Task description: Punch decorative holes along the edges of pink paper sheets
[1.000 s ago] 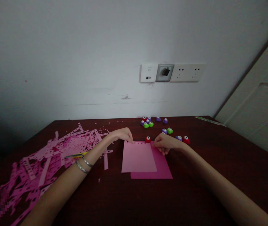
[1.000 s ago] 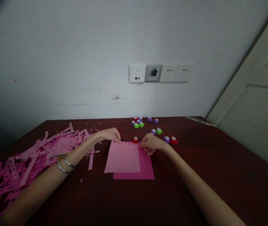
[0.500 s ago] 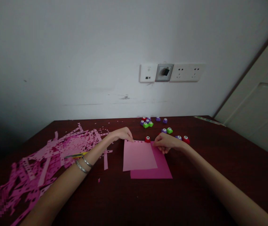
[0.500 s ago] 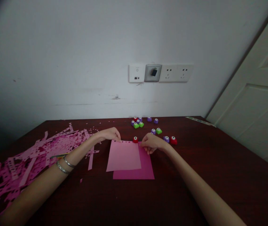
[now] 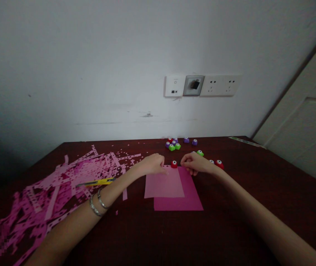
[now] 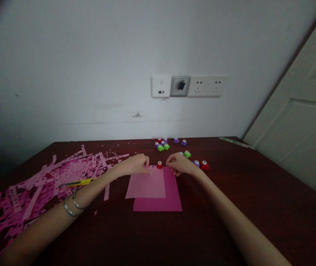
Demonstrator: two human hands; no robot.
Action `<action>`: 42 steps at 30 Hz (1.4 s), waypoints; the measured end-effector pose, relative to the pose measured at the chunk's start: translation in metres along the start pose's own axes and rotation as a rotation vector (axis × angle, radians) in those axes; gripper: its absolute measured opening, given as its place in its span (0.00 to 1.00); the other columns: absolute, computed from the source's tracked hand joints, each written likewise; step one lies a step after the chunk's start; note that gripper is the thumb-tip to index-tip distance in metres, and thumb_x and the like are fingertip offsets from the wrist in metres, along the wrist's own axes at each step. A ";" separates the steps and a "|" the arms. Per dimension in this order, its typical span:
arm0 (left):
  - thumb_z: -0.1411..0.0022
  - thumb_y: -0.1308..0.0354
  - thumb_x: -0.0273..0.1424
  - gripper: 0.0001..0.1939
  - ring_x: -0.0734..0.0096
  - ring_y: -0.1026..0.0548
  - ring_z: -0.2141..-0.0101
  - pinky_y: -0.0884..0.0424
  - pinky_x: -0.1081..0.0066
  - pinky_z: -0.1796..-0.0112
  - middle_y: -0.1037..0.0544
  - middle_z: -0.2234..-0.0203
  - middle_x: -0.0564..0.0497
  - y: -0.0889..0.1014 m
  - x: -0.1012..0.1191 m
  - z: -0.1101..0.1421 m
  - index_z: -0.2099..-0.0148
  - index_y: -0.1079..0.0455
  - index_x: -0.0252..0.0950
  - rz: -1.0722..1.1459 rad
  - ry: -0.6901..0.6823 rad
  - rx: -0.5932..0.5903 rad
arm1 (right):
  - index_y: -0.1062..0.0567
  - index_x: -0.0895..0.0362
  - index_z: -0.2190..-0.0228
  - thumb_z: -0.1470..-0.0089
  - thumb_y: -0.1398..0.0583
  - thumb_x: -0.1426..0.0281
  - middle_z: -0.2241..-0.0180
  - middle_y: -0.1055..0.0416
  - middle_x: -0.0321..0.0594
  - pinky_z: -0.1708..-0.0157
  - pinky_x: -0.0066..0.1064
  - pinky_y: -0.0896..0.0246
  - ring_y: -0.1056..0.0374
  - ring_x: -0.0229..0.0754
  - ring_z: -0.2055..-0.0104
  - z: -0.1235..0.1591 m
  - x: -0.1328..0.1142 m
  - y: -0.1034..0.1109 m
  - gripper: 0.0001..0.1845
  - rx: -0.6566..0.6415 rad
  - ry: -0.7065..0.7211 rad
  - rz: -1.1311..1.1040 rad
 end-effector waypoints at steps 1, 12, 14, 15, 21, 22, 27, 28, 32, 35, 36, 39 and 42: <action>0.53 0.42 0.47 0.21 0.67 0.32 0.69 0.41 0.72 0.71 0.28 0.70 0.47 -0.005 0.004 0.000 0.67 0.32 0.33 -0.007 -0.028 -0.035 | 0.30 0.62 0.70 0.51 0.45 0.72 0.85 0.33 0.33 0.88 0.20 0.39 0.37 0.31 0.86 0.000 0.000 0.000 0.06 0.009 0.022 -0.002; 0.58 0.44 0.56 0.32 0.66 0.31 0.70 0.40 0.70 0.72 0.27 0.69 0.44 -0.024 -0.007 -0.006 0.64 0.31 0.31 -0.028 0.014 -0.201 | 0.32 0.62 0.68 0.51 0.45 0.71 0.86 0.34 0.32 0.89 0.21 0.40 0.37 0.32 0.86 -0.001 -0.001 -0.002 0.07 0.002 0.055 0.005; 0.58 0.44 0.56 0.32 0.66 0.32 0.71 0.40 0.70 0.72 0.26 0.69 0.44 -0.022 -0.006 -0.006 0.64 0.30 0.31 -0.031 0.024 -0.217 | 0.32 0.62 0.68 0.51 0.45 0.71 0.86 0.34 0.32 0.88 0.22 0.39 0.36 0.33 0.86 -0.001 0.000 -0.003 0.07 -0.003 0.057 0.008; 0.57 0.44 0.55 0.31 0.66 0.32 0.71 0.40 0.70 0.72 0.26 0.69 0.44 -0.022 -0.005 -0.005 0.64 0.30 0.30 -0.032 0.029 -0.223 | 0.32 0.62 0.68 0.51 0.45 0.71 0.86 0.34 0.32 0.88 0.22 0.39 0.36 0.33 0.86 -0.001 0.000 -0.003 0.07 -0.007 0.058 0.010; 0.58 0.43 0.55 0.32 0.67 0.32 0.72 0.40 0.70 0.72 0.27 0.70 0.44 -0.020 -0.005 -0.005 0.63 0.30 0.30 -0.026 0.028 -0.215 | 0.32 0.62 0.68 0.51 0.44 0.70 0.85 0.34 0.32 0.88 0.22 0.40 0.35 0.34 0.85 -0.002 0.001 -0.004 0.08 -0.009 0.050 0.006; 0.58 0.43 0.55 0.32 0.67 0.33 0.72 0.40 0.70 0.72 0.27 0.70 0.44 -0.021 -0.005 -0.005 0.63 0.30 0.30 -0.026 0.023 -0.211 | 0.32 0.62 0.68 0.51 0.44 0.70 0.85 0.33 0.33 0.88 0.22 0.40 0.35 0.34 0.85 -0.002 0.001 -0.004 0.08 -0.011 0.051 0.007; 0.58 0.43 0.56 0.31 0.69 0.34 0.74 0.43 0.71 0.75 0.27 0.72 0.45 -0.025 -0.009 -0.008 0.66 0.30 0.31 -0.015 -0.001 -0.183 | 0.32 0.62 0.67 0.50 0.45 0.70 0.85 0.33 0.33 0.89 0.21 0.40 0.36 0.33 0.85 -0.001 0.000 -0.004 0.08 -0.010 0.060 -0.002; 0.58 0.43 0.55 0.31 0.69 0.34 0.74 0.43 0.71 0.75 0.28 0.72 0.45 -0.026 -0.010 -0.009 0.66 0.30 0.31 -0.011 -0.005 -0.177 | 0.32 0.62 0.67 0.50 0.45 0.70 0.85 0.33 0.33 0.89 0.21 0.40 0.36 0.33 0.86 -0.001 0.000 -0.004 0.08 -0.006 0.061 -0.009; 0.58 0.43 0.55 0.29 0.70 0.34 0.74 0.43 0.71 0.74 0.28 0.73 0.46 -0.029 -0.013 -0.011 0.67 0.30 0.31 -0.003 -0.015 -0.155 | 0.33 0.62 0.64 0.48 0.45 0.70 0.86 0.34 0.32 0.89 0.21 0.40 0.37 0.33 0.86 -0.003 0.000 -0.005 0.09 -0.001 0.068 -0.031; 0.58 0.42 0.54 0.28 0.69 0.34 0.73 0.43 0.71 0.74 0.29 0.73 0.47 -0.030 -0.013 -0.011 0.67 0.31 0.32 0.012 -0.020 -0.147 | 0.33 0.62 0.62 0.47 0.46 0.70 0.85 0.34 0.32 0.88 0.21 0.39 0.37 0.33 0.86 -0.002 -0.001 -0.008 0.11 -0.013 0.060 -0.039; 0.58 0.42 0.54 0.28 0.69 0.34 0.73 0.43 0.71 0.74 0.29 0.73 0.47 -0.028 -0.013 -0.010 0.67 0.31 0.32 0.022 -0.030 -0.136 | 0.33 0.62 0.62 0.47 0.46 0.70 0.85 0.34 0.32 0.88 0.22 0.39 0.37 0.33 0.86 -0.002 -0.002 -0.008 0.11 -0.015 0.056 -0.041; 0.55 0.44 0.54 0.26 0.71 0.35 0.73 0.43 0.72 0.74 0.29 0.74 0.50 -0.019 -0.012 -0.009 0.68 0.33 0.34 0.087 -0.052 -0.063 | 0.32 0.61 0.63 0.47 0.45 0.68 0.85 0.34 0.32 0.88 0.21 0.40 0.37 0.33 0.86 0.001 -0.005 -0.006 0.11 0.000 0.044 -0.043; 0.49 0.48 0.52 0.23 0.74 0.35 0.75 0.44 0.72 0.75 0.30 0.75 0.51 -0.004 -0.013 -0.008 0.70 0.34 0.35 0.178 0.005 0.036 | 0.31 0.60 0.69 0.48 0.44 0.64 0.84 0.34 0.33 0.89 0.20 0.42 0.37 0.32 0.85 0.003 -0.009 0.001 0.11 0.029 0.019 -0.056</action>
Point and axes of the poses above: each hand's wrist, its own z-axis away from the middle knuckle, its own y-axis out of the back of the hand, x = y × z, the point moved 4 cm from there along -z, towards the middle knuckle
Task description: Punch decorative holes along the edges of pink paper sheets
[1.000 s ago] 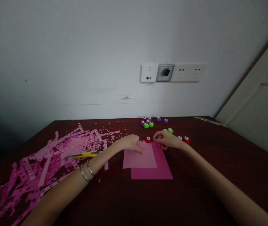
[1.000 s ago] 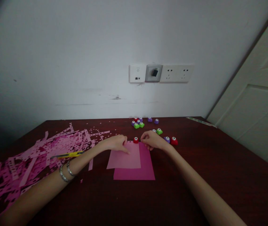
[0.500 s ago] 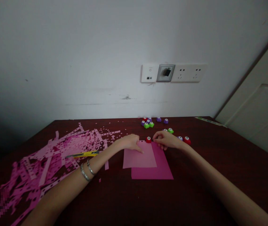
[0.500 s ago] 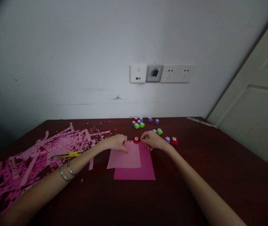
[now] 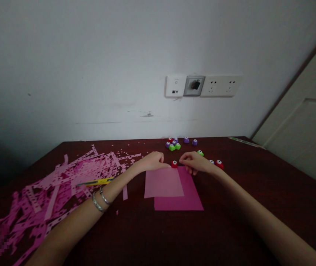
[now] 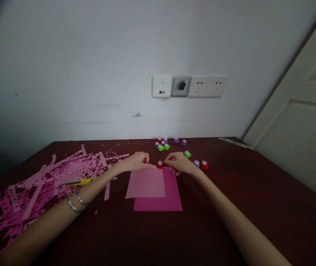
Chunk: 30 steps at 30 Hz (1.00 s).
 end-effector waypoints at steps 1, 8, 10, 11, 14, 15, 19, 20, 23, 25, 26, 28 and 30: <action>0.48 0.49 0.52 0.23 0.74 0.35 0.76 0.45 0.73 0.75 0.30 0.76 0.52 0.005 0.000 0.000 0.71 0.34 0.35 0.026 0.023 0.035 | 0.31 0.60 0.71 0.48 0.44 0.63 0.84 0.34 0.33 0.89 0.20 0.43 0.38 0.31 0.86 0.000 -0.001 0.003 0.12 0.008 -0.009 -0.007; 0.44 0.56 0.52 0.26 0.77 0.39 0.81 0.44 0.72 0.78 0.36 0.84 0.53 0.022 -0.006 -0.013 0.75 0.34 0.34 0.180 0.092 -0.010 | 0.35 0.59 0.84 0.54 0.41 0.52 0.88 0.40 0.32 0.90 0.19 0.56 0.47 0.27 0.88 -0.010 -0.009 0.011 0.24 -0.094 -0.054 -0.008; 0.45 0.56 0.53 0.27 0.78 0.40 0.83 0.44 0.73 0.79 0.36 0.84 0.54 0.020 -0.005 -0.018 0.74 0.33 0.34 0.261 0.103 -0.088 | 0.34 0.60 0.85 0.55 0.42 0.50 0.89 0.40 0.32 0.90 0.21 0.57 0.49 0.27 0.88 -0.012 -0.013 0.009 0.25 -0.140 -0.088 0.049; 0.46 0.56 0.54 0.27 0.79 0.41 0.83 0.45 0.73 0.80 0.36 0.84 0.54 0.019 -0.004 -0.021 0.73 0.33 0.34 0.290 0.102 -0.118 | 0.33 0.60 0.85 0.55 0.42 0.50 0.89 0.41 0.32 0.90 0.21 0.57 0.50 0.27 0.88 -0.012 -0.015 0.008 0.26 -0.160 -0.104 0.078; 0.48 0.53 0.54 0.27 0.80 0.42 0.84 0.47 0.73 0.82 0.36 0.84 0.54 0.016 0.003 -0.026 0.74 0.32 0.33 0.339 0.109 -0.207 | 0.33 0.60 0.85 0.55 0.41 0.51 0.89 0.42 0.31 0.90 0.21 0.58 0.50 0.27 0.88 -0.013 -0.021 0.003 0.25 -0.207 -0.140 0.115; 0.48 0.52 0.54 0.27 0.80 0.42 0.84 0.47 0.73 0.82 0.36 0.84 0.53 0.015 0.006 -0.028 0.74 0.32 0.33 0.351 0.118 -0.243 | 0.33 0.60 0.85 0.55 0.41 0.52 0.89 0.42 0.31 0.89 0.21 0.58 0.50 0.27 0.88 -0.014 -0.022 0.002 0.25 -0.219 -0.152 0.116; 0.53 0.47 0.55 0.28 0.79 0.42 0.83 0.47 0.72 0.82 0.35 0.82 0.50 0.007 0.012 -0.036 0.74 0.29 0.31 0.396 0.132 -0.386 | 0.33 0.60 0.85 0.55 0.40 0.55 0.89 0.42 0.31 0.88 0.21 0.56 0.48 0.28 0.87 -0.019 -0.021 0.000 0.22 -0.270 -0.186 0.115; 0.54 0.46 0.55 0.29 0.79 0.42 0.83 0.48 0.72 0.82 0.35 0.82 0.50 0.004 0.013 -0.038 0.73 0.29 0.31 0.407 0.128 -0.420 | 0.32 0.60 0.84 0.55 0.40 0.56 0.88 0.41 0.31 0.88 0.21 0.56 0.48 0.28 0.87 -0.021 -0.020 -0.001 0.21 -0.286 -0.187 0.109; 0.56 0.44 0.55 0.28 0.80 0.45 0.84 0.50 0.72 0.83 0.35 0.82 0.50 -0.006 0.010 -0.048 0.73 0.28 0.31 0.440 0.112 -0.533 | 0.28 0.61 0.80 0.54 0.39 0.60 0.87 0.39 0.31 0.87 0.20 0.55 0.47 0.27 0.86 -0.027 -0.016 -0.002 0.16 -0.328 -0.221 0.096; 0.57 0.42 0.54 0.27 0.81 0.46 0.84 0.50 0.72 0.83 0.35 0.82 0.50 -0.012 0.006 -0.055 0.74 0.28 0.32 0.448 0.113 -0.611 | 0.27 0.62 0.79 0.53 0.40 0.64 0.87 0.38 0.31 0.87 0.19 0.54 0.47 0.26 0.87 -0.030 -0.014 -0.003 0.13 -0.352 -0.266 0.100; 0.58 0.41 0.54 0.26 0.81 0.46 0.84 0.50 0.72 0.83 0.35 0.82 0.50 -0.015 0.004 -0.058 0.75 0.29 0.32 0.448 0.124 -0.645 | 0.27 0.62 0.80 0.52 0.40 0.66 0.87 0.38 0.31 0.87 0.18 0.54 0.46 0.26 0.87 -0.032 -0.013 -0.003 0.12 -0.360 -0.287 0.110; 0.59 0.40 0.53 0.25 0.81 0.47 0.84 0.48 0.72 0.82 0.35 0.81 0.50 -0.019 -0.001 -0.063 0.76 0.29 0.33 0.452 0.154 -0.700 | 0.27 0.62 0.80 0.53 0.40 0.67 0.88 0.38 0.31 0.88 0.18 0.54 0.45 0.27 0.87 -0.035 -0.011 -0.005 0.11 -0.385 -0.315 0.127; 0.59 0.40 0.53 0.24 0.82 0.48 0.83 0.46 0.72 0.82 0.35 0.80 0.50 -0.022 -0.005 -0.066 0.78 0.29 0.34 0.457 0.180 -0.739 | 0.27 0.63 0.80 0.54 0.40 0.68 0.88 0.38 0.32 0.88 0.18 0.52 0.44 0.28 0.87 -0.038 -0.010 -0.006 0.11 -0.415 -0.324 0.128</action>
Point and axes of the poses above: each hand's wrist, its own z-axis away from the middle knuckle, its own y-axis out of the back of the hand, x = y × z, the point moved 4 cm from there along -z, towards the middle knuckle
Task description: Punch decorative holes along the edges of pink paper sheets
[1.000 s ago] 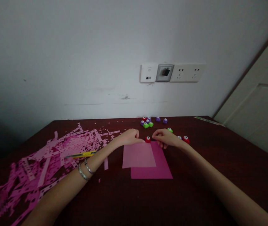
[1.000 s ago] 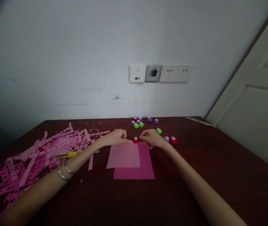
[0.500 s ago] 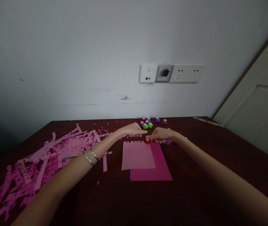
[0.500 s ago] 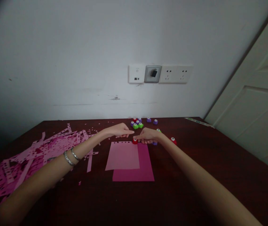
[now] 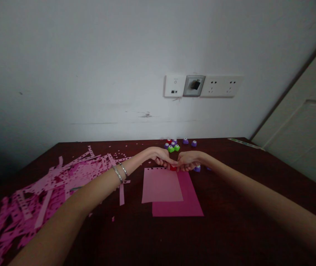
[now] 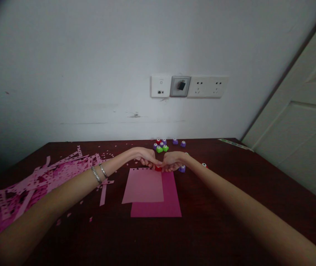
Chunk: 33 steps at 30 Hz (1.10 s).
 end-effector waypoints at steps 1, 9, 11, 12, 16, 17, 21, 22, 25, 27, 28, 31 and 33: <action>0.59 0.40 0.53 0.24 0.81 0.47 0.83 0.45 0.71 0.81 0.35 0.80 0.50 0.000 -0.001 -0.001 0.78 0.29 0.34 0.004 0.010 -0.011 | 0.28 0.63 0.80 0.54 0.39 0.68 0.88 0.37 0.32 0.88 0.18 0.52 0.44 0.28 0.87 -0.002 0.000 0.000 0.10 -0.020 0.004 -0.006; 0.61 0.39 0.54 0.26 0.81 0.45 0.83 0.43 0.72 0.81 0.34 0.81 0.51 -0.004 -0.006 -0.003 0.75 0.27 0.33 0.053 0.009 0.035 | 0.29 0.62 0.83 0.50 0.43 0.73 0.88 0.37 0.31 0.85 0.18 0.49 0.45 0.26 0.88 -0.002 -0.001 -0.003 0.12 -0.056 0.020 -0.090; 0.62 0.39 0.55 0.27 0.82 0.45 0.84 0.45 0.73 0.82 0.35 0.81 0.52 -0.006 -0.008 -0.003 0.76 0.28 0.33 0.087 0.008 0.040 | 0.30 0.62 0.83 0.51 0.43 0.74 0.88 0.37 0.31 0.85 0.18 0.49 0.45 0.27 0.88 -0.002 -0.002 -0.004 0.12 -0.039 0.006 -0.078; 0.63 0.39 0.55 0.27 0.82 0.46 0.84 0.46 0.74 0.83 0.35 0.82 0.52 -0.007 -0.009 -0.003 0.77 0.29 0.33 0.104 0.003 0.047 | 0.30 0.62 0.84 0.51 0.43 0.74 0.89 0.37 0.31 0.85 0.18 0.49 0.45 0.26 0.88 -0.002 -0.003 -0.005 0.12 -0.029 -0.003 -0.071; 0.63 0.38 0.55 0.27 0.81 0.43 0.84 0.49 0.75 0.83 0.35 0.82 0.52 -0.009 -0.009 -0.001 0.79 0.31 0.33 0.121 -0.026 0.096 | 0.31 0.62 0.85 0.50 0.44 0.76 0.90 0.39 0.30 0.86 0.17 0.50 0.47 0.26 0.89 0.000 -0.005 -0.007 0.14 0.002 0.005 -0.082; 0.63 0.38 0.55 0.27 0.81 0.42 0.84 0.49 0.75 0.83 0.35 0.82 0.52 -0.010 -0.008 0.000 0.78 0.31 0.33 0.113 -0.031 0.109 | 0.32 0.62 0.86 0.50 0.44 0.75 0.90 0.39 0.30 0.86 0.18 0.50 0.47 0.26 0.89 0.000 -0.005 -0.008 0.15 0.007 0.016 -0.090; 0.61 0.41 0.56 0.28 0.81 0.42 0.84 0.47 0.74 0.82 0.35 0.82 0.53 -0.012 -0.002 0.006 0.77 0.31 0.32 0.051 -0.038 0.161 | 0.32 0.61 0.86 0.50 0.42 0.70 0.90 0.39 0.30 0.87 0.18 0.50 0.46 0.27 0.89 0.002 -0.001 -0.009 0.16 0.025 0.054 -0.095; 0.61 0.42 0.57 0.29 0.81 0.41 0.83 0.46 0.74 0.82 0.35 0.82 0.53 -0.013 0.000 0.009 0.77 0.31 0.32 0.025 -0.037 0.181 | 0.31 0.61 0.85 0.50 0.42 0.69 0.90 0.38 0.31 0.87 0.18 0.50 0.46 0.27 0.89 0.002 0.000 -0.009 0.16 0.033 0.060 -0.091; 0.57 0.45 0.57 0.29 0.78 0.39 0.83 0.43 0.73 0.80 0.34 0.84 0.53 -0.015 0.006 0.015 0.77 0.32 0.32 -0.087 -0.052 0.275 | 0.30 0.61 0.84 0.50 0.42 0.68 0.89 0.37 0.31 0.88 0.18 0.50 0.45 0.27 0.89 0.001 0.006 -0.008 0.15 0.088 0.070 -0.094; 0.54 0.47 0.56 0.29 0.77 0.38 0.83 0.42 0.72 0.79 0.35 0.85 0.53 -0.015 0.011 0.020 0.79 0.33 0.32 -0.183 -0.085 0.368 | 0.30 0.60 0.84 0.51 0.41 0.68 0.88 0.37 0.31 0.88 0.18 0.49 0.45 0.27 0.89 0.001 0.009 -0.006 0.13 0.139 0.079 -0.102; 0.52 0.47 0.55 0.28 0.77 0.39 0.83 0.42 0.72 0.79 0.36 0.86 0.53 -0.015 0.014 0.022 0.79 0.33 0.32 -0.233 -0.102 0.421 | 0.31 0.60 0.84 0.52 0.41 0.68 0.88 0.36 0.31 0.88 0.19 0.49 0.44 0.27 0.89 0.001 0.010 -0.006 0.13 0.166 0.086 -0.100; 0.48 0.48 0.50 0.25 0.77 0.39 0.82 0.44 0.73 0.78 0.37 0.87 0.53 -0.016 0.020 0.032 0.80 0.33 0.32 -0.357 -0.142 0.565 | 0.33 0.59 0.85 0.52 0.40 0.66 0.87 0.36 0.32 0.89 0.19 0.48 0.43 0.28 0.88 0.003 0.011 -0.005 0.15 0.252 0.136 -0.074; 0.47 0.48 0.49 0.24 0.75 0.36 0.80 0.43 0.72 0.77 0.34 0.85 0.51 -0.020 0.022 0.040 0.78 0.31 0.32 -0.418 -0.136 0.637 | 0.33 0.60 0.86 0.53 0.40 0.64 0.87 0.36 0.33 0.89 0.19 0.47 0.42 0.28 0.88 0.006 0.010 -0.006 0.16 0.301 0.175 -0.057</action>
Point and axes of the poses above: each hand's wrist, its own z-axis away from the middle knuckle, its own y-axis out of the back of the hand, x = y × z, the point moved 4 cm from there along -z, towards the middle knuckle
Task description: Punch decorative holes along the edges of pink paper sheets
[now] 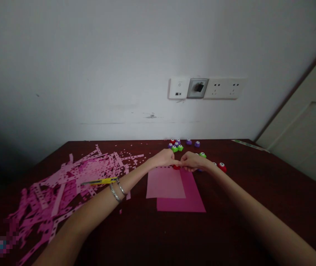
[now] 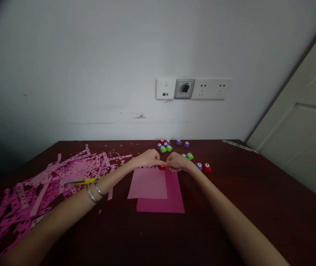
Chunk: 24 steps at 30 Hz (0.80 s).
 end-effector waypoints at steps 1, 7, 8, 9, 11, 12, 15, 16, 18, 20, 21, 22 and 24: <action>0.46 0.49 0.48 0.23 0.73 0.35 0.79 0.42 0.72 0.76 0.32 0.83 0.50 0.000 0.002 0.006 0.76 0.31 0.32 -0.038 0.016 0.027 | 0.33 0.60 0.85 0.53 0.40 0.63 0.87 0.36 0.34 0.88 0.19 0.46 0.41 0.29 0.87 0.002 -0.001 0.000 0.17 0.017 0.015 0.002; 0.41 0.54 0.38 0.18 0.54 0.33 0.59 0.37 0.63 0.64 0.30 0.61 0.37 -0.025 0.027 0.059 0.57 0.32 0.30 -0.406 -0.012 0.210 | 0.31 0.60 0.79 0.54 0.40 0.56 0.86 0.34 0.34 0.87 0.21 0.43 0.39 0.30 0.87 0.016 -0.004 0.005 0.19 0.115 0.125 -0.012; 0.41 0.53 0.39 0.19 0.52 0.34 0.57 0.37 0.61 0.62 0.30 0.61 0.37 -0.033 0.032 0.066 0.57 0.32 0.29 -0.444 -0.031 0.201 | 0.31 0.60 0.78 0.54 0.40 0.56 0.85 0.34 0.34 0.88 0.20 0.43 0.40 0.30 0.87 0.017 -0.004 0.007 0.18 0.134 0.152 -0.018; 0.41 0.53 0.40 0.20 0.51 0.35 0.56 0.38 0.59 0.59 0.31 0.59 0.36 -0.041 0.036 0.072 0.56 0.32 0.28 -0.471 -0.071 0.181 | 0.31 0.60 0.77 0.53 0.40 0.56 0.85 0.34 0.33 0.88 0.20 0.44 0.40 0.30 0.87 0.019 -0.005 0.010 0.18 0.152 0.177 -0.024; 0.40 0.53 0.43 0.24 0.50 0.37 0.52 0.40 0.57 0.55 0.32 0.56 0.36 -0.053 0.041 0.080 0.52 0.35 0.28 -0.490 -0.133 0.149 | 0.31 0.60 0.75 0.53 0.40 0.58 0.84 0.34 0.33 0.88 0.20 0.43 0.40 0.29 0.87 0.020 -0.004 0.013 0.16 0.177 0.208 -0.046; 0.40 0.54 0.43 0.25 0.50 0.38 0.52 0.41 0.57 0.54 0.32 0.56 0.36 -0.057 0.043 0.082 0.51 0.36 0.28 -0.491 -0.158 0.138 | 0.31 0.60 0.75 0.53 0.40 0.59 0.84 0.34 0.32 0.88 0.20 0.43 0.40 0.29 0.87 0.020 -0.004 0.014 0.15 0.179 0.212 -0.059; 0.37 0.57 0.42 0.23 0.53 0.35 0.53 0.41 0.57 0.53 0.30 0.58 0.37 -0.059 0.044 0.083 0.53 0.34 0.28 -0.494 -0.201 0.147 | 0.30 0.60 0.73 0.52 0.41 0.61 0.83 0.34 0.33 0.87 0.21 0.41 0.39 0.30 0.86 0.018 -0.004 0.010 0.13 0.133 0.194 -0.108; 0.37 0.57 0.40 0.22 0.54 0.35 0.54 0.41 0.57 0.53 0.30 0.59 0.38 -0.058 0.043 0.082 0.54 0.33 0.28 -0.499 -0.211 0.157 | 0.30 0.60 0.73 0.51 0.41 0.62 0.83 0.34 0.33 0.87 0.22 0.40 0.38 0.31 0.86 0.018 -0.003 0.008 0.13 0.108 0.183 -0.128; 0.37 0.57 0.38 0.19 0.56 0.34 0.55 0.41 0.58 0.53 0.29 0.60 0.39 -0.054 0.042 0.081 0.57 0.32 0.28 -0.503 -0.218 0.173 | 0.30 0.60 0.73 0.51 0.41 0.62 0.83 0.34 0.33 0.86 0.22 0.39 0.37 0.31 0.84 0.017 -0.003 0.003 0.13 0.068 0.163 -0.172; 0.38 0.57 0.36 0.18 0.58 0.33 0.58 0.38 0.60 0.56 0.29 0.62 0.39 -0.046 0.038 0.077 0.59 0.31 0.29 -0.475 -0.192 0.175 | 0.30 0.60 0.73 0.51 0.41 0.62 0.83 0.34 0.33 0.86 0.21 0.39 0.37 0.31 0.84 0.017 -0.003 0.000 0.13 0.061 0.146 -0.214; 0.38 0.57 0.34 0.17 0.59 0.32 0.59 0.37 0.61 0.58 0.29 0.63 0.40 -0.040 0.035 0.074 0.61 0.30 0.30 -0.440 -0.165 0.180 | 0.30 0.60 0.74 0.51 0.41 0.61 0.83 0.35 0.33 0.87 0.21 0.41 0.37 0.31 0.83 0.017 -0.002 0.000 0.13 0.064 0.141 -0.233; 0.38 0.57 0.34 0.16 0.61 0.32 0.61 0.36 0.63 0.61 0.29 0.64 0.41 -0.034 0.031 0.070 0.62 0.30 0.30 -0.389 -0.131 0.188 | 0.30 0.60 0.74 0.51 0.41 0.60 0.83 0.35 0.33 0.88 0.20 0.42 0.38 0.30 0.83 0.017 -0.001 0.000 0.14 0.066 0.135 -0.252; 0.39 0.57 0.33 0.16 0.66 0.31 0.66 0.37 0.68 0.66 0.28 0.68 0.44 -0.019 0.020 0.060 0.65 0.30 0.32 -0.238 -0.062 0.206 | 0.32 0.59 0.75 0.52 0.40 0.59 0.83 0.36 0.33 0.89 0.18 0.47 0.40 0.29 0.85 0.016 0.002 0.000 0.15 0.055 0.116 -0.296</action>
Point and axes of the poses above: each hand's wrist, its own z-axis away from the middle knuckle, its own y-axis out of the back of the hand, x = y × z, the point moved 4 cm from there along -z, towards the middle knuckle
